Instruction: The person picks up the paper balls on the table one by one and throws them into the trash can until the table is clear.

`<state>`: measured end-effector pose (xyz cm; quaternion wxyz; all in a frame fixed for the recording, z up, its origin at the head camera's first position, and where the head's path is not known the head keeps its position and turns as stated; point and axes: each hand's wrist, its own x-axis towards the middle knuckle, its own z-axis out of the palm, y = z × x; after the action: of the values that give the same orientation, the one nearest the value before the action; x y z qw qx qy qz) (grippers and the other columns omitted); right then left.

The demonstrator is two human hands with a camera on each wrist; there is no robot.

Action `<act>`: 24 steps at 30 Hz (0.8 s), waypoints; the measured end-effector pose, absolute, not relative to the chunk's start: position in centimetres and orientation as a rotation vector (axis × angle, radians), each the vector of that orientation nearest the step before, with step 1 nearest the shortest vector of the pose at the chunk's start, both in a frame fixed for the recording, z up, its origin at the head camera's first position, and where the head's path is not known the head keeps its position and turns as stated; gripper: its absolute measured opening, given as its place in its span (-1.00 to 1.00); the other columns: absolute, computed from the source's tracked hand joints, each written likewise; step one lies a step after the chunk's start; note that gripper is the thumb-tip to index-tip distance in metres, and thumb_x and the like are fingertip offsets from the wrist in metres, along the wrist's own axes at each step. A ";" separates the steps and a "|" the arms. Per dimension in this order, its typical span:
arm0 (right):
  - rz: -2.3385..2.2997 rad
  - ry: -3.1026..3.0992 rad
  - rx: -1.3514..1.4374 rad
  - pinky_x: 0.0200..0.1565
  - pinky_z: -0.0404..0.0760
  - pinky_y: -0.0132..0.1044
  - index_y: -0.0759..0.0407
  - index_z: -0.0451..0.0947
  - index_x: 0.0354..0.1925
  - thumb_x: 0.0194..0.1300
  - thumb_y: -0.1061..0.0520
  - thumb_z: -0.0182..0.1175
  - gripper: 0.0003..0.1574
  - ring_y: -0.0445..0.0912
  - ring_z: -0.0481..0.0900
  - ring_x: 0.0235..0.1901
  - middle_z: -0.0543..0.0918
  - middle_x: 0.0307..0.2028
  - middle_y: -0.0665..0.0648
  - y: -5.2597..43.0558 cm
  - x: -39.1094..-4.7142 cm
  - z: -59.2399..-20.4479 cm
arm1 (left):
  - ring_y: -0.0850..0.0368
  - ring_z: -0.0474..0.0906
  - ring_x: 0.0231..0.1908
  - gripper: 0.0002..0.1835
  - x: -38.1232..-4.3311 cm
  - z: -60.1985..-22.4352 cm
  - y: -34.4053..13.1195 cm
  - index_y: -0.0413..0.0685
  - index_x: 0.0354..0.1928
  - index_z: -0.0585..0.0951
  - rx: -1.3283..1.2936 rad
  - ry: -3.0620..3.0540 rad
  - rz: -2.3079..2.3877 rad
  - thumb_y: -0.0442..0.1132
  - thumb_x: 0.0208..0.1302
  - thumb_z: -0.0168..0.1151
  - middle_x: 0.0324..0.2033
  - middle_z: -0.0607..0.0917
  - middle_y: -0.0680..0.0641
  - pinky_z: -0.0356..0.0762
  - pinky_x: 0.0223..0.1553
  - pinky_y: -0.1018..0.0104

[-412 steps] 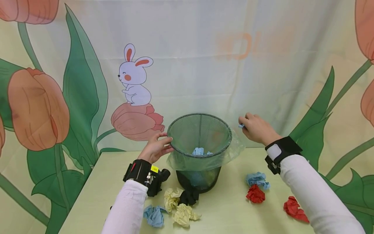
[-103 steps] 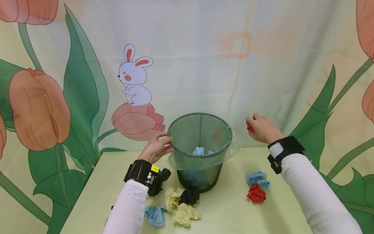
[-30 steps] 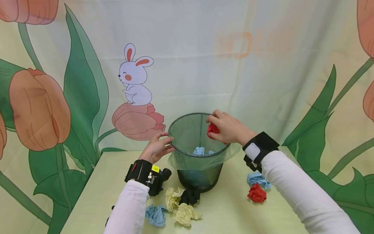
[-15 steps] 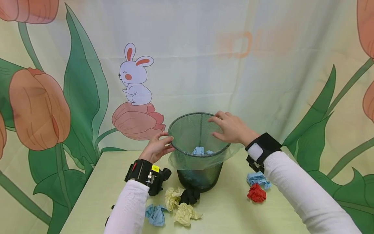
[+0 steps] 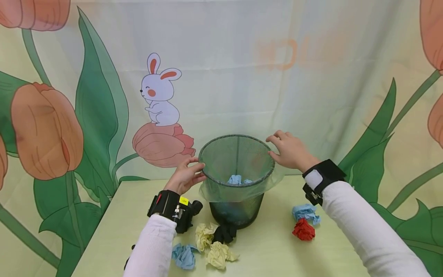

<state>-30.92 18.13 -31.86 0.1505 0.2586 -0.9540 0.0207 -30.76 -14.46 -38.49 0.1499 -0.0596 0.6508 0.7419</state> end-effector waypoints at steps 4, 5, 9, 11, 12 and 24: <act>0.052 -2.744 0.680 -0.23 0.53 -0.01 0.17 0.46 0.05 0.28 0.04 0.12 -0.59 0.18 0.44 -0.05 0.46 -0.05 0.27 19.5 -31.0 -32.5 | 0.17 0.49 -0.41 -0.49 -30.8 -38.6 -14.5 -0.06 0.26 0.16 -0.169 1.865 2.137 -0.27 0.32 0.06 -0.05 0.38 -0.24 0.62 -0.30 0.40; 0.051 -2.744 0.670 -0.23 0.53 -0.01 0.17 0.46 0.04 0.28 0.04 0.11 -0.60 0.18 0.44 -0.06 0.47 -0.06 0.27 19.8 -31.0 -32.6 | 0.17 0.49 -0.41 -0.49 -30.8 -38.7 -14.5 -0.06 0.26 0.16 -0.168 1.864 2.138 -0.28 0.32 0.07 -0.06 0.38 -0.23 0.62 -0.30 0.40; 0.050 -2.749 0.636 -0.25 0.54 -0.01 0.18 0.47 0.02 0.26 0.05 0.12 -0.61 0.17 0.45 -0.10 0.48 -0.09 0.27 20.8 -30.8 -33.1 | 0.17 0.48 -0.42 -0.46 -30.7 -38.7 -14.6 -0.08 0.28 0.13 -0.158 1.854 2.144 -0.29 0.32 0.06 -0.09 0.37 -0.22 0.61 -0.30 0.41; 0.052 -2.750 0.620 -0.25 0.54 0.00 0.19 0.47 0.01 0.26 0.05 0.12 -0.61 0.17 0.46 -0.11 0.48 -0.09 0.28 21.2 -30.7 -33.3 | 0.17 0.48 -0.42 -0.45 -30.7 -38.8 -14.6 -0.08 0.28 0.12 -0.155 1.850 2.146 -0.29 0.32 0.06 -0.09 0.37 -0.21 0.61 -0.31 0.41; 0.052 -2.752 0.611 -0.25 0.55 0.01 0.19 0.47 0.01 0.26 0.05 0.13 -0.61 0.18 0.46 -0.12 0.48 -0.10 0.28 21.4 -30.6 -33.4 | 0.17 0.48 -0.42 -0.45 -30.7 -38.8 -14.6 -0.08 0.28 0.12 -0.155 1.848 2.148 -0.29 0.32 0.06 -0.09 0.37 -0.21 0.61 -0.31 0.42; -0.003 -2.775 0.547 -0.32 0.56 0.01 0.18 0.51 -0.01 0.24 0.03 0.14 -0.61 0.18 0.48 -0.18 0.50 -0.12 0.29 24.2 -29.8 -36.6 | 0.17 0.48 -0.43 -0.48 -30.7 -38.5 -14.6 -0.05 0.27 0.14 -0.164 1.846 2.147 -0.29 0.32 0.05 -0.06 0.37 -0.22 0.61 -0.31 0.41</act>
<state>-29.82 24.20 -36.65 0.1558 0.1910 -0.9691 -0.0009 -30.70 -14.57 -38.46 0.1521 -0.0571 0.6432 0.7482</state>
